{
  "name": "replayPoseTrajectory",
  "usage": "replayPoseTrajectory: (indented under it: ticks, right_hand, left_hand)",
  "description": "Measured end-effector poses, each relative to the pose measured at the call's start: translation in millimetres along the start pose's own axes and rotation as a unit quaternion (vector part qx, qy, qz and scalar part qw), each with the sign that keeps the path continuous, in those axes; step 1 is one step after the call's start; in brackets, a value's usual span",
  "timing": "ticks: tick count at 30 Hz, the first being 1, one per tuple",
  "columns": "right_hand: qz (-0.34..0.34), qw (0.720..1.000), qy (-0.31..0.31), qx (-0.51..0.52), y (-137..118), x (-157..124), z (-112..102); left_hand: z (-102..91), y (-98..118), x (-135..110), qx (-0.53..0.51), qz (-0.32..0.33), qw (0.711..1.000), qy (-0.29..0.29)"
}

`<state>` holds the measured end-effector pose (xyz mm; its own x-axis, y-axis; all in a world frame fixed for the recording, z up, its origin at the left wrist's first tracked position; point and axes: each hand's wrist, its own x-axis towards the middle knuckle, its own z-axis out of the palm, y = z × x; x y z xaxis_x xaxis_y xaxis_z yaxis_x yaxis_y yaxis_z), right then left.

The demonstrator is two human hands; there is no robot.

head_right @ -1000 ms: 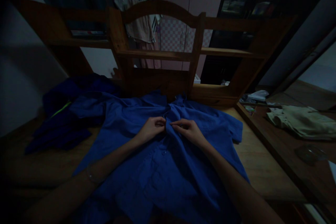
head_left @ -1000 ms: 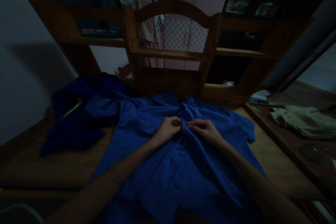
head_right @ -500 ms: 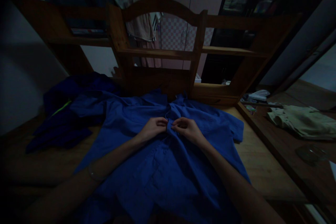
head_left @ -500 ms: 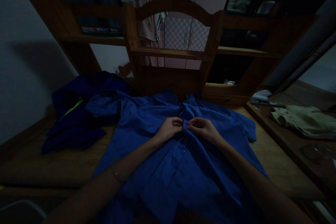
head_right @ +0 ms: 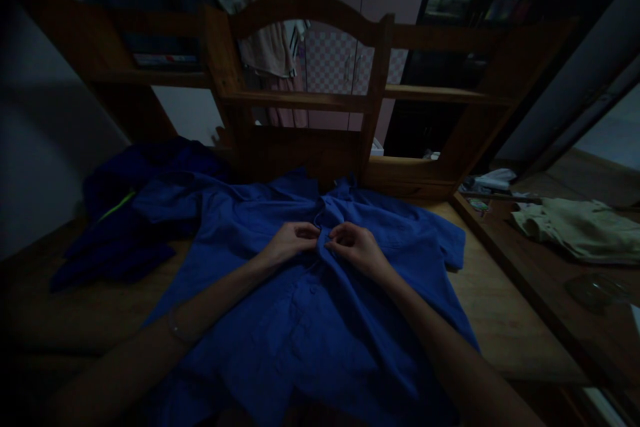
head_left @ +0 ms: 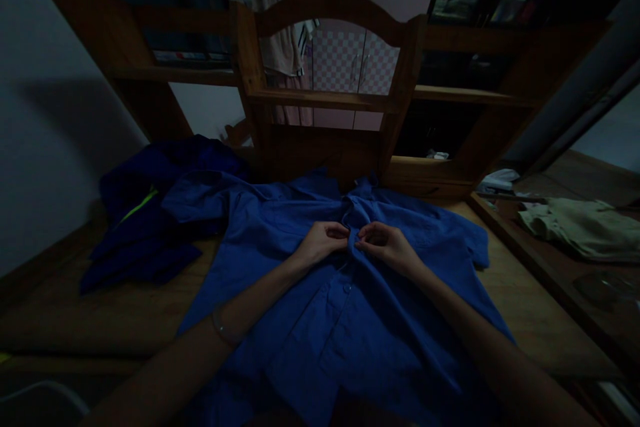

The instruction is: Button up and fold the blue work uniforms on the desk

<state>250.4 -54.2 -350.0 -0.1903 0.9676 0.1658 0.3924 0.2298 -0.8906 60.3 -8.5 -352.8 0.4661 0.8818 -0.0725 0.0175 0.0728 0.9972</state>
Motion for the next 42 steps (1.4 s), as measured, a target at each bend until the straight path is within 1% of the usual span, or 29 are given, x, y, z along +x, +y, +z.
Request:
replayPoseTrajectory:
  ticks: [3,8,10,13,15,17,20,22,27,32,35,37,40,42]
  right_hand:
    - [-0.017,0.999,0.013,-0.034,-2,-1,1]
    - [-0.019,0.999,0.019,-0.043,-2,-2,2]
    - [-0.019,0.999,0.015,-0.035,-2,-1,2]
    - [-0.021,0.999,0.005,-0.029,-3,-1,2]
    - [-0.027,0.999,0.003,-0.034,-3,-1,2]
    - [-0.035,0.998,0.002,-0.043,-2,-1,3]
    - [-0.047,0.997,0.001,-0.059,-2,-2,5]
    - [-0.055,0.996,-0.001,-0.067,-2,-2,5]
    - [-0.066,0.995,-0.001,-0.072,-5,-3,5]
    - [-0.046,0.999,-0.006,-0.015,-5,-2,5]
    - [-0.02,0.999,-0.015,0.042,-3,1,5]
    - [0.004,0.997,-0.026,0.073,-1,3,4]
    - [0.022,0.996,-0.038,0.079,-1,3,1]
    - [0.01,0.998,-0.035,0.043,-3,1,0]
  left_hand:
    - [0.7,0,0,0.002,0.002,1.0,0.024]
    - [-0.2,-3,0,-0.039,-0.033,0.998,0.026]
    - [-1.4,-4,0,-0.073,-0.053,0.996,0.013]
    - [-3.0,-2,0,-0.129,-0.075,0.988,-0.027]
    - [-3.0,-1,-1,-0.144,-0.083,0.985,-0.042]
    - [-2.0,0,0,-0.142,-0.086,0.986,-0.034]
    - [0.0,-2,3,-0.136,-0.097,0.986,0.0]
    - [0.5,-2,4,-0.136,-0.113,0.984,0.013]
    - [-1.4,1,4,-0.138,-0.13,0.982,0.011]
    - [-2.8,4,3,-0.153,-0.138,0.979,0.002]
    - [-2.7,4,2,-0.127,-0.115,0.985,-0.005]
    - [-1.7,4,0,-0.087,-0.077,0.993,-0.012]
    - [1.8,5,-4,0.0,0.029,1.0,0.0]
    - [5.2,6,-7,0.055,0.102,0.993,0.019]
